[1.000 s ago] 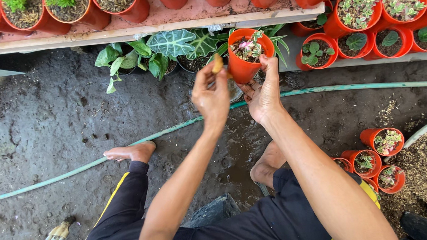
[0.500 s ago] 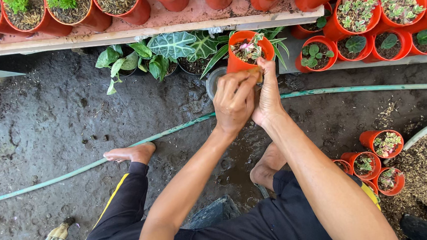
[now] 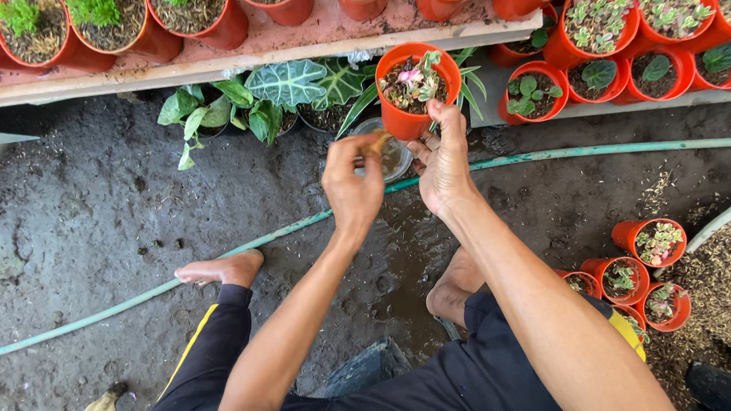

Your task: The person uses a small brush to scrub the exterior of a red plastic plant pot held over a water container. After cleaning, the person places the pot on a nearby shelf and picks up another pot to repeat the process.

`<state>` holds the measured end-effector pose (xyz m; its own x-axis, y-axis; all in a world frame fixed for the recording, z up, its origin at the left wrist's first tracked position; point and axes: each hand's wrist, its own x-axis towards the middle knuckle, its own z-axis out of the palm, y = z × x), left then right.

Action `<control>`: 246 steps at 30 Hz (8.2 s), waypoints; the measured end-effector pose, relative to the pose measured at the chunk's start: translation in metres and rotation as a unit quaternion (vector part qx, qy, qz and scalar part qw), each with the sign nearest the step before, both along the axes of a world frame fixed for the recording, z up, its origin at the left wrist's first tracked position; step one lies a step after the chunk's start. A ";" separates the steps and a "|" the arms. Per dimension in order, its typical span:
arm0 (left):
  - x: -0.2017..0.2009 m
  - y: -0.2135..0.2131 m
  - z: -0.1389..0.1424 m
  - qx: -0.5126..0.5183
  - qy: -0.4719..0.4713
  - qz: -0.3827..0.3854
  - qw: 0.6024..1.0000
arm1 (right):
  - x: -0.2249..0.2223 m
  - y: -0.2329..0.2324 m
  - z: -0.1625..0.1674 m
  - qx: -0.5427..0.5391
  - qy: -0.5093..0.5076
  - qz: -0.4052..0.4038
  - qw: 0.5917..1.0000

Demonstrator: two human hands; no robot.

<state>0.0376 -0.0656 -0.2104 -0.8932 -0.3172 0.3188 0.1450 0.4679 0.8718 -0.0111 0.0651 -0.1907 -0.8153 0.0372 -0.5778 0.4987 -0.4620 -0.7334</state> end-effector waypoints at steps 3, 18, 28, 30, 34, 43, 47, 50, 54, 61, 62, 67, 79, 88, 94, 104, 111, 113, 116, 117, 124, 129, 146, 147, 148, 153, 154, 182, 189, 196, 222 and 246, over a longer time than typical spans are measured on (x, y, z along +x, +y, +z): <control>-0.007 0.008 0.001 0.264 -0.093 0.062 0.958 | 0.005 -0.002 0.008 -0.010 0.005 0.017 1.000; -0.029 0.005 0.007 0.309 -0.043 0.037 0.949 | 0.003 0.003 0.017 -0.093 -0.011 0.076 0.993; -0.021 0.021 0.007 0.334 -0.004 0.081 0.939 | 0.002 -0.004 0.014 -0.088 -0.020 0.056 0.994; -0.014 0.035 0.010 0.355 0.007 0.104 0.929 | 0.002 -0.007 0.016 -0.089 -0.009 0.052 0.995; -0.003 0.049 0.017 0.101 0.091 0.116 0.984 | 0.005 -0.008 0.020 -0.094 0.035 0.051 0.994; 0.000 0.025 0.029 -0.199 0.168 -0.014 0.965 | 0.006 -0.006 0.013 -0.088 0.076 0.031 0.993; 0.000 0.008 0.022 -0.216 0.137 -0.083 0.963 | 0.004 -0.002 0.007 -0.027 0.065 0.012 0.997; 0.001 -0.004 0.012 -0.197 0.094 -0.107 0.970 | 0.000 0.000 0.002 0.004 0.065 -0.025 0.998; -0.012 -0.010 -0.008 -0.220 -0.022 -0.113 0.969 | 0.000 0.002 0.000 0.018 0.012 -0.013 1.000; -0.077 0.006 -0.057 -0.431 -0.371 -0.267 0.778 | 0.001 -0.002 0.003 0.020 -0.027 0.003 0.999; -0.082 0.009 -0.063 -0.432 -0.376 -0.277 0.771 | 0.001 -0.001 0.004 0.018 -0.027 0.002 0.999; -0.087 0.011 -0.073 -0.463 -0.358 -0.299 0.753 | 0.000 0.001 0.002 0.028 -0.036 0.002 0.999; -0.025 -0.024 -0.009 0.018 -0.219 -0.066 0.973 | -0.002 0.002 0.001 0.036 -0.063 -0.021 0.997; -0.013 0.046 0.021 0.138 0.022 0.101 0.985 | 0.004 -0.008 0.016 -0.038 0.000 0.021 0.999; -0.008 0.048 0.029 -0.085 0.147 0.030 0.985 | 0.005 -0.004 0.018 -0.104 0.019 0.017 0.994; 0.000 0.004 0.026 -0.241 0.102 -0.105 0.959 | -0.001 -0.007 0.016 -0.009 0.026 0.008 1.000; -0.002 0.005 0.015 0.142 -0.127 0.084 0.978 | 0.003 -0.006 0.015 -0.015 0.033 0.002 0.999; -0.007 0.010 0.014 0.243 -0.064 0.068 0.965 | 0.004 -0.006 0.019 -0.013 0.045 0.021 0.999; -0.016 0.017 0.016 0.305 -0.014 0.051 0.951 | 0.006 -0.007 0.027 -0.016 0.063 0.062 0.996; -0.018 0.018 0.017 0.312 -0.002 0.043 0.949 | 0.005 -0.007 0.029 -0.024 0.065 0.073 0.995; -0.026 0.007 0.014 0.278 0.003 0.030 0.960 | 0.003 -0.005 0.031 -0.090 0.015 0.087 0.992; -0.035 -0.008 0.010 0.309 -0.027 0.011 0.951 | 0.001 0.001 0.024 -0.085 -0.003 0.106 0.991; -0.010 0.044 0.028 -0.067 0.155 0.099 0.981 | 0.006 -0.010 0.015 -0.148 0.021 0.035 0.988; -0.009 0.040 0.030 -0.106 0.179 0.081 0.975 | 0.005 -0.009 0.014 -0.136 0.032 0.028 0.990; -0.009 0.035 0.032 -0.138 0.183 0.056 0.972 | 0.004 -0.008 0.013 -0.123 0.042 0.021 0.991; -0.005 0.007 0.026 -0.238 0.192 -0.069 0.949 | 0.002 -0.007 0.012 -0.131 0.080 -0.002 0.988; -0.005 0.001 0.022 -0.236 0.173 -0.079 0.953 | 0.002 -0.006 0.013 -0.119 0.076 -0.001 0.990; -0.038 -0.018 -0.018 -0.291 -0.171 -0.148 0.930 | -0.006 0.000 0.004 -0.095 -0.019 0.002 0.995; -0.021 0.006 0.024 0.219 -0.094 0.050 0.970 | 0.000 -0.005 0.011 -0.084 -0.011 -0.009 0.996; -0.017 0.040 0.037 0.061 0.070 0.079 0.993 | 0.002 -0.007 0.014 -0.127 0.016 -0.013 0.992; -0.021 0.012 0.021 0.246 0.028 0.030 0.968 | 0.002 -0.005 0.033 -0.118 0.022 0.058 0.991; 0.000 0.005 0.019 -0.229 0.181 -0.084 0.953 | 0.000 -0.006 0.014 -0.106 0.062 0.039 0.992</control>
